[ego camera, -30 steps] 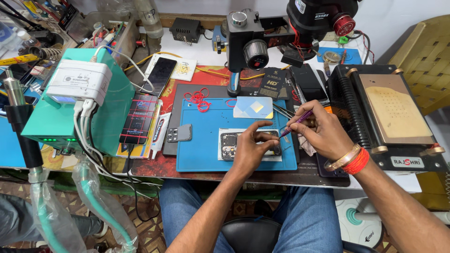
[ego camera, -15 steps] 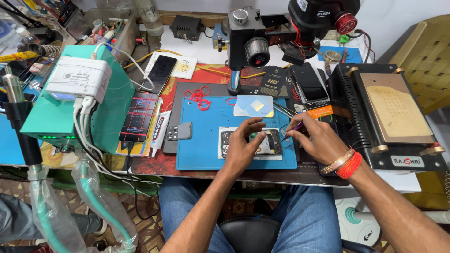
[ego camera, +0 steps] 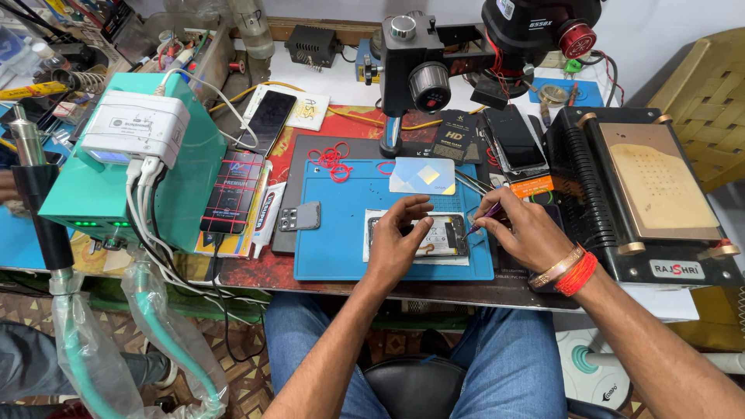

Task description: The person repairs a smartphone at a workbench. They handle small components on the opened phone, pick up and turn over the phone body, then use a screwdriver and tweezers to work on the internal board, repositioning the phone on the mat as they continue the repair.

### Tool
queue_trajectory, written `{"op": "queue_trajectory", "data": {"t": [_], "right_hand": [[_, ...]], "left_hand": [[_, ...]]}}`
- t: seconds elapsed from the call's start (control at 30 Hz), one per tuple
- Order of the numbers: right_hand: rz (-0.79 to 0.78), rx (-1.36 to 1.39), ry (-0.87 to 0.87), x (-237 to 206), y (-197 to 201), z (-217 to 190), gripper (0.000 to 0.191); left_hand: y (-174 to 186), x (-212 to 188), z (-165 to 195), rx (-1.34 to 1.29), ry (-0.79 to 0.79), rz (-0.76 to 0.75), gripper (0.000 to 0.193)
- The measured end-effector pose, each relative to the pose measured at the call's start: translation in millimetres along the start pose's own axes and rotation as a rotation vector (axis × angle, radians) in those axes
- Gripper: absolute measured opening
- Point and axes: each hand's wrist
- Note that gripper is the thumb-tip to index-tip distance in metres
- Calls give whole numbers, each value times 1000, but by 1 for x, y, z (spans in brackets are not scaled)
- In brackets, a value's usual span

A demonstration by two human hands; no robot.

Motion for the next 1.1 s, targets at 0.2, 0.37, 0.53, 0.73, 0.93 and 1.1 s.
{"op": "queue_trajectory", "data": {"t": [0.2, 0.37, 0.53, 0.73, 0.93, 1.1], "right_hand": [[-1, -10, 7, 1, -1, 1, 22], [-36, 10, 10, 0, 1, 1, 20], [-90, 57, 27, 0, 2, 0, 18], [-75, 17, -36, 1, 1, -1, 18], [-30, 41, 97, 3, -4, 0, 27], [-115, -126, -236, 5, -2, 2, 26]], "left_hand": [[5, 0, 4, 35, 39, 17, 35], [10, 0, 6, -18, 88, 43, 34], [21, 3, 4, 4, -7, 73, 32], [37, 8, 1, 42, -63, 144, 29], [75, 13, -5, 256, -159, 238, 25], [118, 13, -11, 670, -202, 312, 26]]}}
Point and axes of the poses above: each hand's wrist, its own x-axis towards the middle knuckle, its own y-axis out of the back of the hand, z = x × y
